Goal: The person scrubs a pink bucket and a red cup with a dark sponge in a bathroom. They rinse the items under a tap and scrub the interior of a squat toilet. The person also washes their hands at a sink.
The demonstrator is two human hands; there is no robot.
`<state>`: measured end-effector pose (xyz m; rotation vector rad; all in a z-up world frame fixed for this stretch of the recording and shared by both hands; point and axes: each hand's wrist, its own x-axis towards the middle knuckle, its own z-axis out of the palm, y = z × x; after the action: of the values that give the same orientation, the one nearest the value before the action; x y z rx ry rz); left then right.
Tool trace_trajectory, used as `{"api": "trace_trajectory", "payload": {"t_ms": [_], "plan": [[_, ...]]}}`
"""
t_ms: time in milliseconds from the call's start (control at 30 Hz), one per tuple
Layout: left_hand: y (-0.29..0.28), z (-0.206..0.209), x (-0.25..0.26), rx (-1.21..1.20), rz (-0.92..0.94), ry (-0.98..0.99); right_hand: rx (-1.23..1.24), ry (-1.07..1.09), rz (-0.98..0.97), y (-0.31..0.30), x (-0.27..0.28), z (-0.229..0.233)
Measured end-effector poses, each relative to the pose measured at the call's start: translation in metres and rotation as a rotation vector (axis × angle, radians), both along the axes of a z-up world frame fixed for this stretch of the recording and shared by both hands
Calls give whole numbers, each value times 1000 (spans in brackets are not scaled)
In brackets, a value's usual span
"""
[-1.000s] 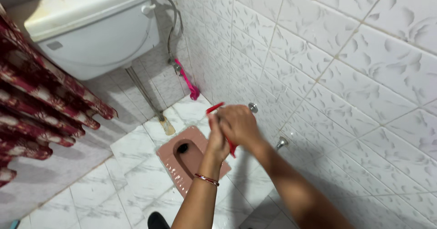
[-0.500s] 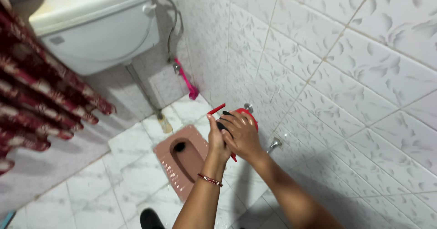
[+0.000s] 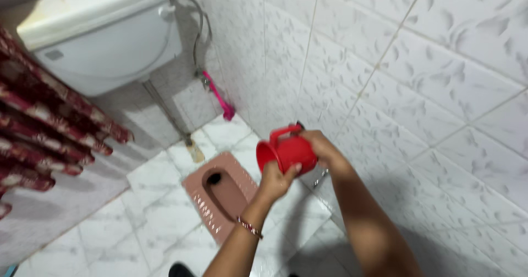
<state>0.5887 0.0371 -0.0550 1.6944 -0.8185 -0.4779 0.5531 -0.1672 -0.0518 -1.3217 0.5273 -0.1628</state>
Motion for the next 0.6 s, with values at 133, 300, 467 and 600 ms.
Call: {"api": "trace_trajectory", "payload": {"t_ms": [133, 300, 467, 600], "plan": [[-2, -5, 4, 131, 17, -202, -889, 513, -303, 14, 15, -1], [8, 13, 44, 304, -31, -212, -641, -93, -614, 26, 7, 42], [18, 28, 66, 370, -235, -410, -1103, -123, -3, 61, 37, 61], [17, 59, 59, 353, 92, -577, -888, 163, -299, 55, 62, 48]]}}
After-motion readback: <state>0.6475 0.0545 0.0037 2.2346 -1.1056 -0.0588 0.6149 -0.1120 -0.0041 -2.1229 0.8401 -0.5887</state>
